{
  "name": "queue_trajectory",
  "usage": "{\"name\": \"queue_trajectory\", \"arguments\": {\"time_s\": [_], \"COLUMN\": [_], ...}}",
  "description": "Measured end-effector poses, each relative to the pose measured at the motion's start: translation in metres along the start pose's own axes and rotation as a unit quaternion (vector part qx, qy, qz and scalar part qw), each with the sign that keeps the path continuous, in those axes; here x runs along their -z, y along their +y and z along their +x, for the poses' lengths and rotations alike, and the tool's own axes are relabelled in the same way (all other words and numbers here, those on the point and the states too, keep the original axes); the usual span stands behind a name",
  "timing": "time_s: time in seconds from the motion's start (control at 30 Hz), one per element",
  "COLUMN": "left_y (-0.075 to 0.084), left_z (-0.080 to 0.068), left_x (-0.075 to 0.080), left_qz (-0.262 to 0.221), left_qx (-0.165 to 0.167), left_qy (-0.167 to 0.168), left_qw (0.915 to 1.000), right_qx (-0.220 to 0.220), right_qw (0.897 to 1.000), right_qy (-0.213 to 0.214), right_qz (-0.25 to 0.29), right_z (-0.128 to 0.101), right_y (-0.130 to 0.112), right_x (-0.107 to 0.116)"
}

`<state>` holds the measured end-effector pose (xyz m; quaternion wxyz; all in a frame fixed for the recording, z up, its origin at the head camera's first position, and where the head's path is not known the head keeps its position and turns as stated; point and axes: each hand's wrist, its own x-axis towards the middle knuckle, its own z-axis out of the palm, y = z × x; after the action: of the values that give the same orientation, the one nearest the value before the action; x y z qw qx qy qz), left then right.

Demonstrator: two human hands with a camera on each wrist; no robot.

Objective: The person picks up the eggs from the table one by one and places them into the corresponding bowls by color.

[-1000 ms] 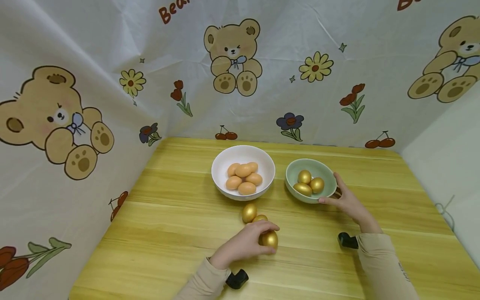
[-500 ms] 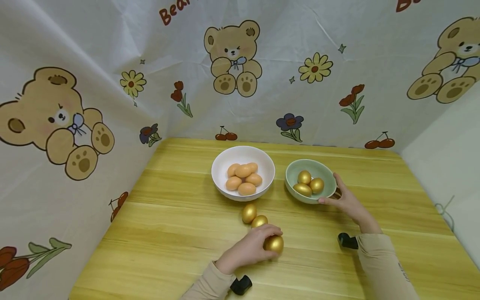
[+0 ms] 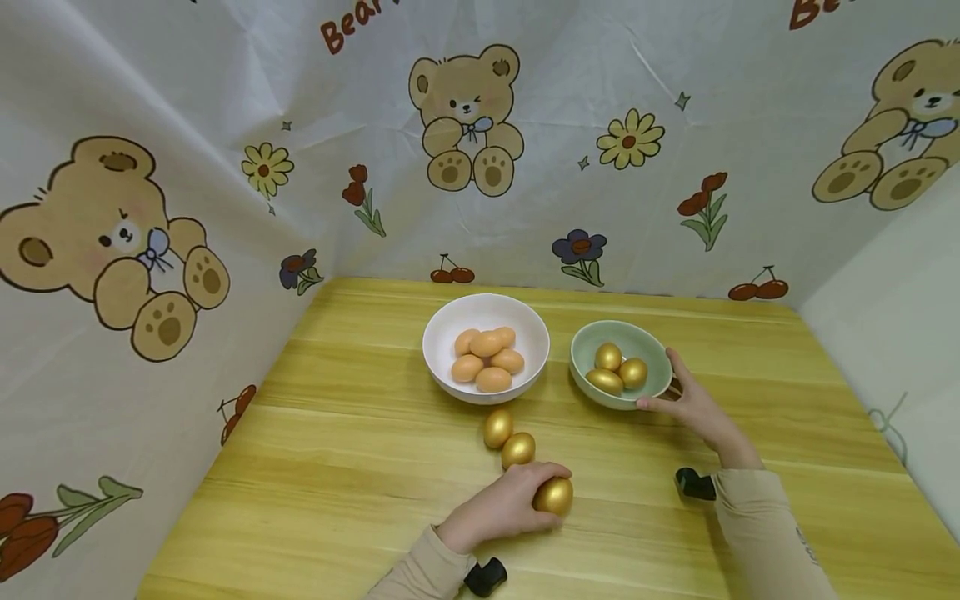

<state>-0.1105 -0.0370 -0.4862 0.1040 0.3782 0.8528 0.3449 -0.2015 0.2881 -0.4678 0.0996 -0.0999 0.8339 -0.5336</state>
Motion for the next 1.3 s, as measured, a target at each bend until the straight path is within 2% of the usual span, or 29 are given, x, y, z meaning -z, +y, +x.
{"name": "queue_trajectory", "arguments": {"time_s": [0.2,0.33,0.53,0.67,0.8,1.07,1.3], "left_y": [0.000,0.003,0.011,0.010,0.009,0.008,0.008], "left_z": [0.004,0.014,0.046,0.071,0.094,0.130,0.143], "left_x": [0.002,0.012,0.046,0.067,0.081,0.092,0.094], "left_qz": [0.011,0.005,-0.030,-0.095,-0.140,-0.149,-0.154], "left_qx": [-0.009,-0.014,-0.010,0.003,0.026,0.056,0.071], "left_qy": [-0.008,-0.003,0.053,0.092,0.109,0.121,0.127], "left_qw": [0.9999,0.9999,0.9981,0.9912,0.9838,0.9798,0.9773], "right_qx": [0.003,0.006,0.004,0.004,0.003,0.003,0.007], "right_qw": [1.000,1.000,1.000,1.000,1.000,1.000,1.000], "right_qy": [0.000,0.001,0.001,0.000,0.000,0.002,-0.001], "right_qz": [0.005,0.009,0.003,0.003,0.005,0.004,0.015], "right_z": [-0.001,-0.001,0.000,0.001,0.001,0.000,-0.001], "right_y": [-0.002,-0.002,0.002,0.004,0.003,0.003,0.001], "right_x": [0.000,0.001,0.000,0.000,-0.001,0.001,-0.001]}}
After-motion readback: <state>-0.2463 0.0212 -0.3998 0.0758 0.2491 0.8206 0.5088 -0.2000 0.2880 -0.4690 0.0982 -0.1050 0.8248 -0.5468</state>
